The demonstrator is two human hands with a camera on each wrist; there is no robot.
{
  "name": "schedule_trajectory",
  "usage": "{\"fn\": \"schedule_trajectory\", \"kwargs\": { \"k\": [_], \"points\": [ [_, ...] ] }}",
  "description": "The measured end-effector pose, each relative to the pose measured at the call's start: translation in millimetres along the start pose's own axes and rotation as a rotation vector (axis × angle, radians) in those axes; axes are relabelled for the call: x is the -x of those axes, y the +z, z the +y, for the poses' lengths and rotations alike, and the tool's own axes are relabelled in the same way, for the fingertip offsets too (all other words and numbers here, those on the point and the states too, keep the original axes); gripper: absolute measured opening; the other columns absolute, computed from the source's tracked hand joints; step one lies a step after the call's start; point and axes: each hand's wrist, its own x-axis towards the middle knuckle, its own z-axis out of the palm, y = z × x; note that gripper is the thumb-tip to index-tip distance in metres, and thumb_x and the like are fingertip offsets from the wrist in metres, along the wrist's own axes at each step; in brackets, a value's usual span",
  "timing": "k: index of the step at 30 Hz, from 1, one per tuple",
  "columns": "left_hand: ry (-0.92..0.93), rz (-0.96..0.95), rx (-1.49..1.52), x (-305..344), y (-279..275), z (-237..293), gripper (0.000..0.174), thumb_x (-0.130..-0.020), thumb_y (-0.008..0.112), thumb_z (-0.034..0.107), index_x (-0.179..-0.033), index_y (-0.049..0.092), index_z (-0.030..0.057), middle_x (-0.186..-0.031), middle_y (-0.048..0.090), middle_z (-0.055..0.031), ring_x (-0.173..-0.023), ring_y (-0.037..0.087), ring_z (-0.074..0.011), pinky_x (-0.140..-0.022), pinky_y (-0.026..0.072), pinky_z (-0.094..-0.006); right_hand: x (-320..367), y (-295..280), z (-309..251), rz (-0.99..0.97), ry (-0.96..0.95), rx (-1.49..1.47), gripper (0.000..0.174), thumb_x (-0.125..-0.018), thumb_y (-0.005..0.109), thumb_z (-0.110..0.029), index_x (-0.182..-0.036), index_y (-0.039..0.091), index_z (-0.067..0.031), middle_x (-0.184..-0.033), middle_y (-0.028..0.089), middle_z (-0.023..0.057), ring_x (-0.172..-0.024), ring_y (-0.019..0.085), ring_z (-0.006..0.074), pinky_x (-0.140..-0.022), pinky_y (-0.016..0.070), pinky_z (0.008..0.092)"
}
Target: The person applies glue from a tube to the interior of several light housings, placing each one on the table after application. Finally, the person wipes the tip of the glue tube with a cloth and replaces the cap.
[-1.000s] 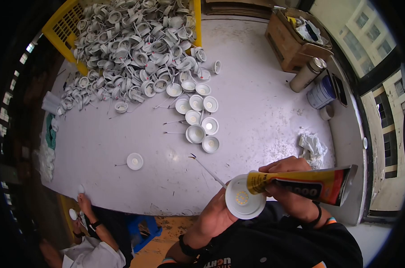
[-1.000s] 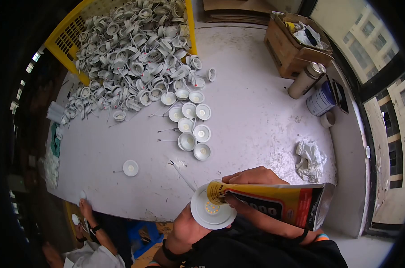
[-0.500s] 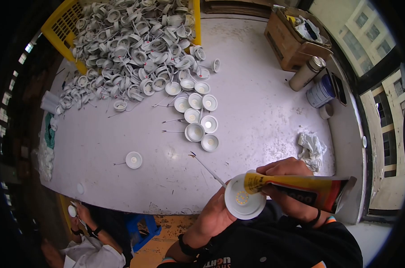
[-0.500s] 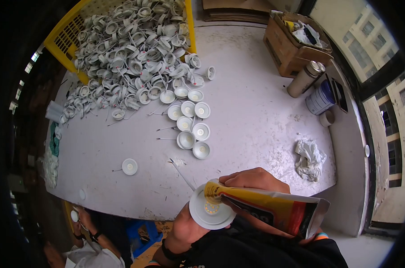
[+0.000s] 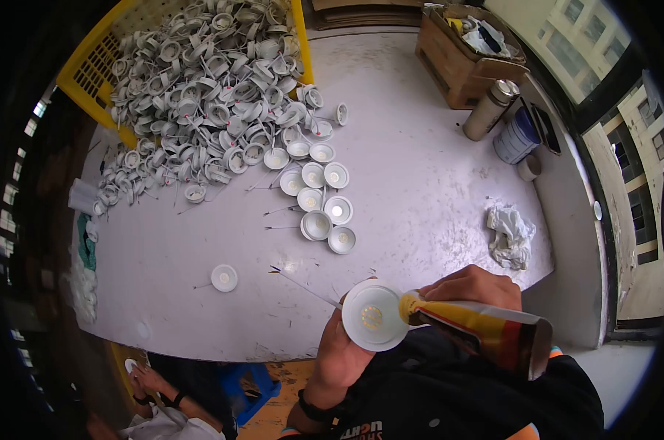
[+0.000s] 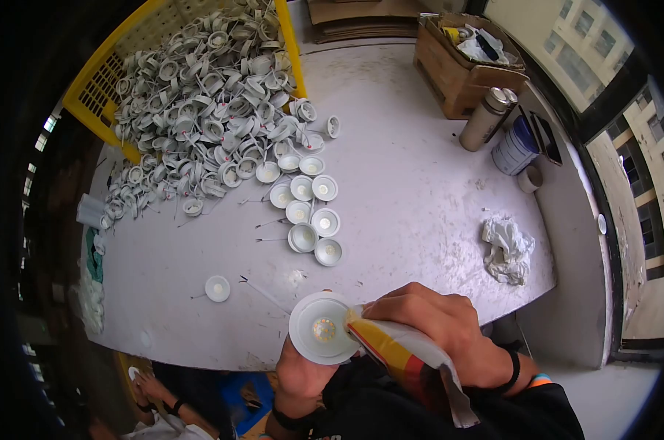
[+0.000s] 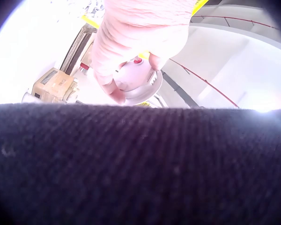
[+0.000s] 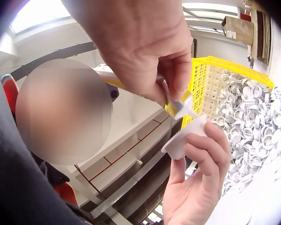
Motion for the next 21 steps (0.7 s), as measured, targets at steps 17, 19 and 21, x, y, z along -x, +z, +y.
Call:
{"fn": "schedule_trajectory", "kwargs": {
  "k": [17,19,21],
  "points": [
    [-0.026,-0.05,0.074,-10.8,4.2,-6.4,0.058,-0.081,0.036,0.043,-0.124,0.022,0.0066,-0.122,0.033,-0.0107,-0.108,0.038,-0.0231,-0.085,0.0362,-0.0386,-11.9,38.9,5.8,0.101,0.374,-0.587,0.019,-0.072,0.054,0.001,-0.087,0.042,-0.0003,-0.084,0.055,0.0142,-0.061,0.055,0.0132,-0.053,0.0465,0.0239],
    [-0.025,-0.028,0.059,-10.7,4.3,-6.8,0.058,-0.081,0.036,0.042,-0.124,0.023,0.0071,-0.122,0.033,-0.011,-0.107,0.04,-0.0236,-0.083,0.0379,-0.039,-12.0,39.0,12.4,0.073,0.251,-0.422,0.019,-0.071,0.053,0.002,-0.086,0.042,0.0009,-0.083,0.054,0.0157,-0.06,0.055,0.0139,-0.054,0.0468,0.0245],
    [-0.016,-0.018,0.028,-11.1,4.0,-7.0,0.057,-0.081,0.034,0.043,-0.125,0.022,0.0077,-0.121,0.034,-0.0111,-0.105,0.041,-0.0242,-0.081,0.0399,-0.0401,-12.1,39.4,9.2,0.128,0.368,-0.554,0.019,-0.071,0.053,0.003,-0.086,0.041,0.0014,-0.084,0.054,0.0176,-0.06,0.055,0.015,-0.053,0.0471,0.0249]
  ]
}}
